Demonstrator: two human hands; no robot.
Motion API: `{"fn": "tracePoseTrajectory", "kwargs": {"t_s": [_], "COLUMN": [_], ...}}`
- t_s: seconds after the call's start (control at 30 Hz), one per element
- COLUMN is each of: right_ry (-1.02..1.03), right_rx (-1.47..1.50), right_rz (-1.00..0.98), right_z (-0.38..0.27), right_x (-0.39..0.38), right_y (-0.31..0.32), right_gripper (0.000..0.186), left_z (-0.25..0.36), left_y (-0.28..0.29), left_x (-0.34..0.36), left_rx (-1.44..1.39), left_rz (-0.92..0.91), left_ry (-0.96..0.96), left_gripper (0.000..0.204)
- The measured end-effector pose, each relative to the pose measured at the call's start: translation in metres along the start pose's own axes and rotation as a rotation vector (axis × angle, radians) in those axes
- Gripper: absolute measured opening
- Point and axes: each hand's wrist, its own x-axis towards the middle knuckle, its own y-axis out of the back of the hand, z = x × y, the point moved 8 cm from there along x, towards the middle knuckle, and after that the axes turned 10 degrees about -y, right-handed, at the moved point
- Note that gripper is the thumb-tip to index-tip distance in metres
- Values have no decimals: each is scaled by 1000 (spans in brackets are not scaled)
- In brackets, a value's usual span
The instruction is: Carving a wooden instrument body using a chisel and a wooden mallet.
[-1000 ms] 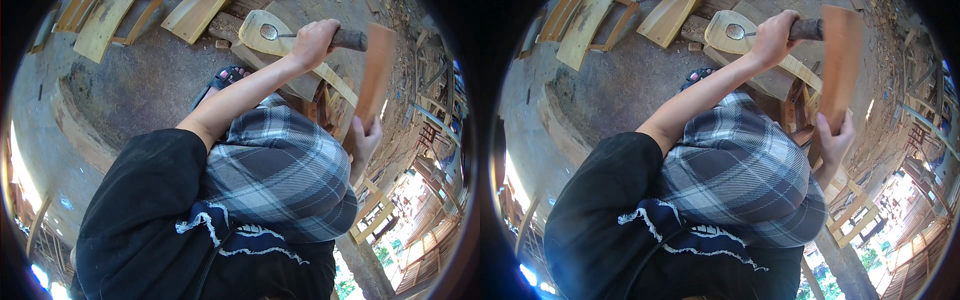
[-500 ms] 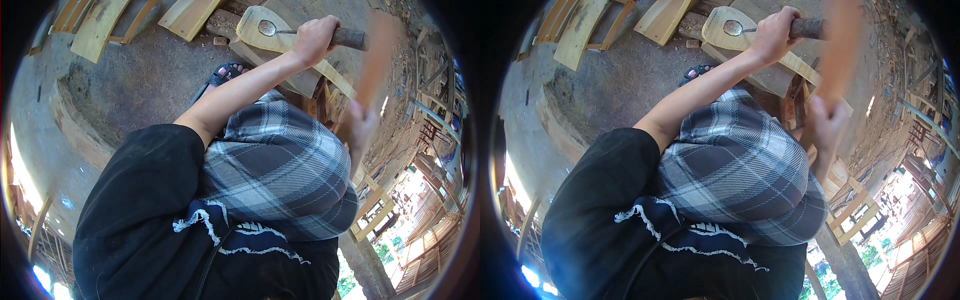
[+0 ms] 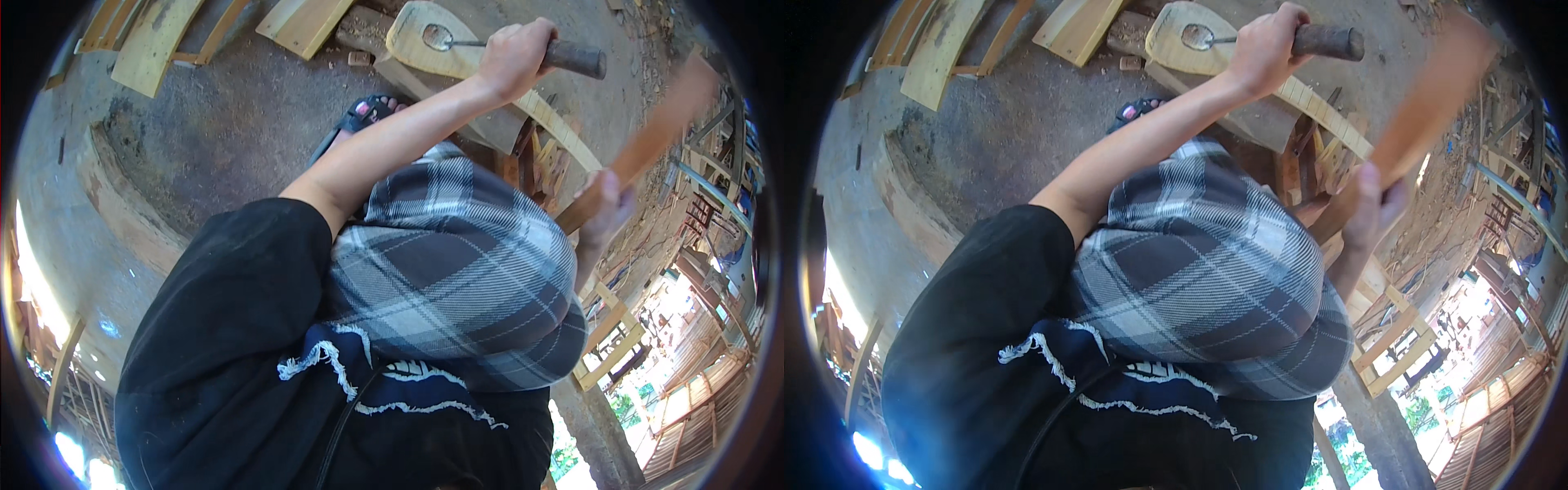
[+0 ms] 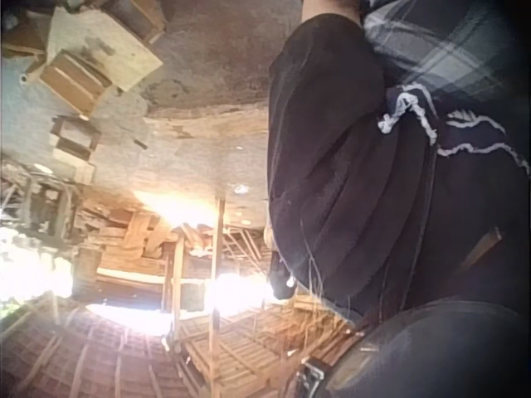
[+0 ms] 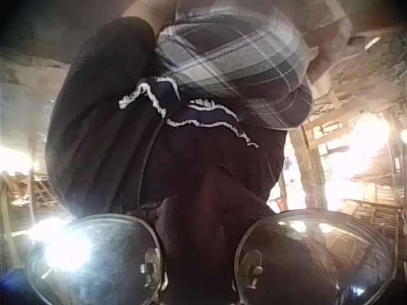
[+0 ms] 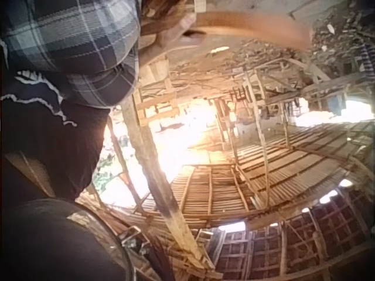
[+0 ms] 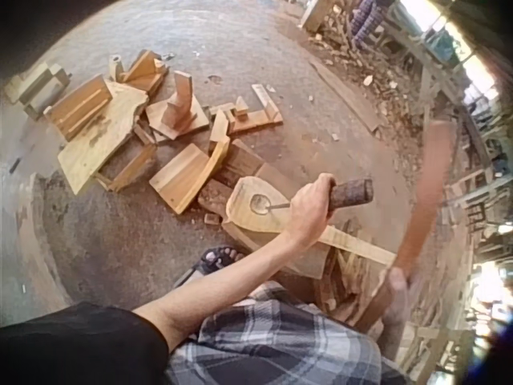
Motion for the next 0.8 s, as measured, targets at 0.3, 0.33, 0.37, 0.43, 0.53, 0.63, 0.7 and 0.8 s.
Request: {"fn": "tracePoseTrajectory", "kwargs": {"t_s": [0.3,0.33,0.37,0.43,0.53,0.63,0.7,0.8], "right_ry": [-144,-146,-120,-94,-102,-109,-133,-129], "right_rx": [-239,-241,-144,-46,-127,-155,-139,-168], "right_rz": [98,101,124,150,150,142,119,121], "right_z": [16,16,12,9,9,14,17,13], "right_x": [5,4,2,-1,-5,-5,-4,-5], "right_y": [8,9,10,12,12,17,18,13], "right_gripper": [41,41,40,39,37,38,39,39], "left_z": [18,18,25,33,30,33,33,32], "left_y": [-19,-16,-15,-14,-3,1,3,2], "left_x": [-11,-17,-23,-28,-19,-13,-13,-14], "left_rx": [83,79,89,84,25,3,1,-18], "left_rz": [-253,-253,-280,-294,-185,-166,-168,-167], "left_ry": [-233,-233,-325,-388,-280,-235,-239,-226], "left_gripper": [33,33,36,44,45,47,48,49]}}
